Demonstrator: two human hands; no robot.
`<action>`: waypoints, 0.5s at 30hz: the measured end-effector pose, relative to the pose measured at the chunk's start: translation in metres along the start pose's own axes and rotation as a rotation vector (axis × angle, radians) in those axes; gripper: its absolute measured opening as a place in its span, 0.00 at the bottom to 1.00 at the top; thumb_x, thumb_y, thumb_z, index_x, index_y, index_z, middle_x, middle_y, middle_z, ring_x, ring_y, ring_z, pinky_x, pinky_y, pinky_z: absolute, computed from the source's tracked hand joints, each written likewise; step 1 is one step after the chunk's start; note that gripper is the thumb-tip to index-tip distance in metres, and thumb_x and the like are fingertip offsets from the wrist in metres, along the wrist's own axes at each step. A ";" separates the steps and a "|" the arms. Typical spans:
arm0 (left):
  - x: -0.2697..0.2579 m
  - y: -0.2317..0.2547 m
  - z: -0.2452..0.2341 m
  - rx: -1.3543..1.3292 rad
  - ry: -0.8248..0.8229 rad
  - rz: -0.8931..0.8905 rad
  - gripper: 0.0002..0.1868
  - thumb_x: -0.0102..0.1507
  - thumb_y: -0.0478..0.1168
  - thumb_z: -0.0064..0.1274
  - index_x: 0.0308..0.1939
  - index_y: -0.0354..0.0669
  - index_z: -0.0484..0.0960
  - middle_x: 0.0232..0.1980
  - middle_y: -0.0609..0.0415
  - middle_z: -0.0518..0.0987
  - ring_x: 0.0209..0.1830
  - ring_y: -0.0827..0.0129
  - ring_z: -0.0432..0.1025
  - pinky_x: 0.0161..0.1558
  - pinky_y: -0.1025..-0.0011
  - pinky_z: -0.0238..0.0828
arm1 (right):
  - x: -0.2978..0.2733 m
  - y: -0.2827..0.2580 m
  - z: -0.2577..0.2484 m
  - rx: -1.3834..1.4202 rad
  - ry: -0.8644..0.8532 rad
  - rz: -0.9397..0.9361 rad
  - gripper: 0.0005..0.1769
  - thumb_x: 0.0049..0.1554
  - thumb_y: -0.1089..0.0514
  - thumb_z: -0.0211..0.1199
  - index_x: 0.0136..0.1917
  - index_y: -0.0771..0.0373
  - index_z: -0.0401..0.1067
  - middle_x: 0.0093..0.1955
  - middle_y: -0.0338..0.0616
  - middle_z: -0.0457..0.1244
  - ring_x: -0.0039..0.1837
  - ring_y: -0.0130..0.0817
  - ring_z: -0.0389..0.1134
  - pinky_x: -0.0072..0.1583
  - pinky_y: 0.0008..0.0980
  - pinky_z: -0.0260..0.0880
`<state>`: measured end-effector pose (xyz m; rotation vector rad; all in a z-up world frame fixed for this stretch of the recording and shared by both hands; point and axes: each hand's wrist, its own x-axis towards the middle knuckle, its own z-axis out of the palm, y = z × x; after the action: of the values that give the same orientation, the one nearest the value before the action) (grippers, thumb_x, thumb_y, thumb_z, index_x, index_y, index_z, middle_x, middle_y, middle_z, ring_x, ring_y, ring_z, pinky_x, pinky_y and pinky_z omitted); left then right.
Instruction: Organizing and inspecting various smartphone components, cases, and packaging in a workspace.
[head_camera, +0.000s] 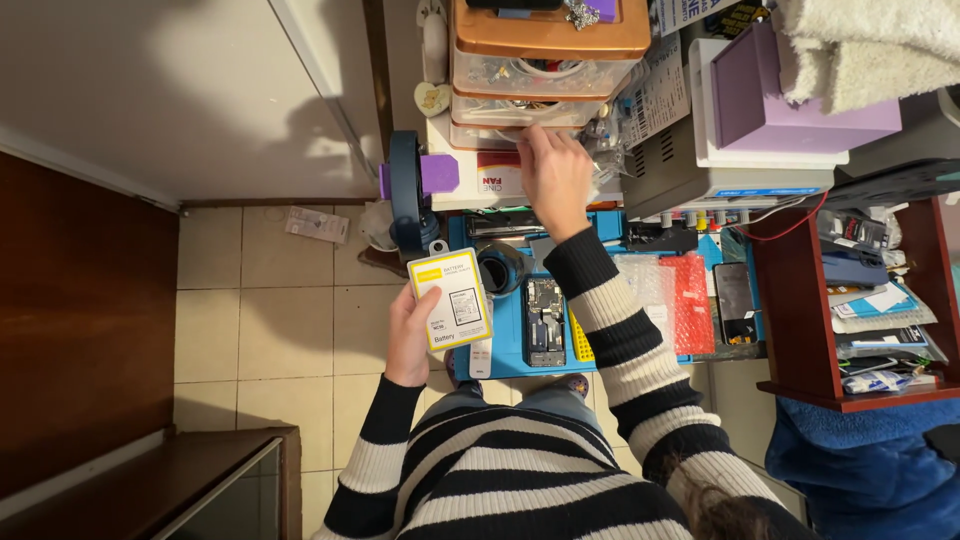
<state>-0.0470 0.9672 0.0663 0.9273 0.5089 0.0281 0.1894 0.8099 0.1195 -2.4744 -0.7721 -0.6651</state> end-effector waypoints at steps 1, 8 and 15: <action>-0.001 0.001 0.001 0.000 -0.001 -0.003 0.14 0.68 0.39 0.49 0.55 0.34 0.77 0.49 0.52 0.83 0.44 0.73 0.79 0.45 0.73 0.76 | -0.002 0.000 -0.001 -0.002 -0.001 0.002 0.05 0.60 0.61 0.65 0.45 0.62 0.71 0.40 0.46 0.66 0.45 0.47 0.68 0.46 0.45 0.67; 0.000 0.019 0.006 -0.023 0.005 0.075 0.14 0.68 0.37 0.49 0.56 0.33 0.77 0.51 0.51 0.83 0.46 0.74 0.78 0.48 0.74 0.74 | -0.031 -0.014 -0.026 0.012 -0.049 -0.064 0.05 0.58 0.64 0.65 0.42 0.62 0.70 0.38 0.45 0.65 0.42 0.44 0.66 0.45 0.42 0.64; 0.000 0.040 0.016 0.016 0.012 0.148 0.13 0.69 0.35 0.51 0.56 0.30 0.78 0.52 0.49 0.83 0.48 0.73 0.78 0.50 0.74 0.74 | -0.055 -0.030 -0.049 0.050 -0.043 -0.060 0.06 0.56 0.65 0.67 0.42 0.61 0.70 0.39 0.42 0.66 0.43 0.43 0.66 0.45 0.41 0.62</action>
<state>-0.0322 0.9792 0.1047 0.9797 0.4512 0.1639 0.1159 0.7832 0.1347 -2.4358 -0.8723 -0.6078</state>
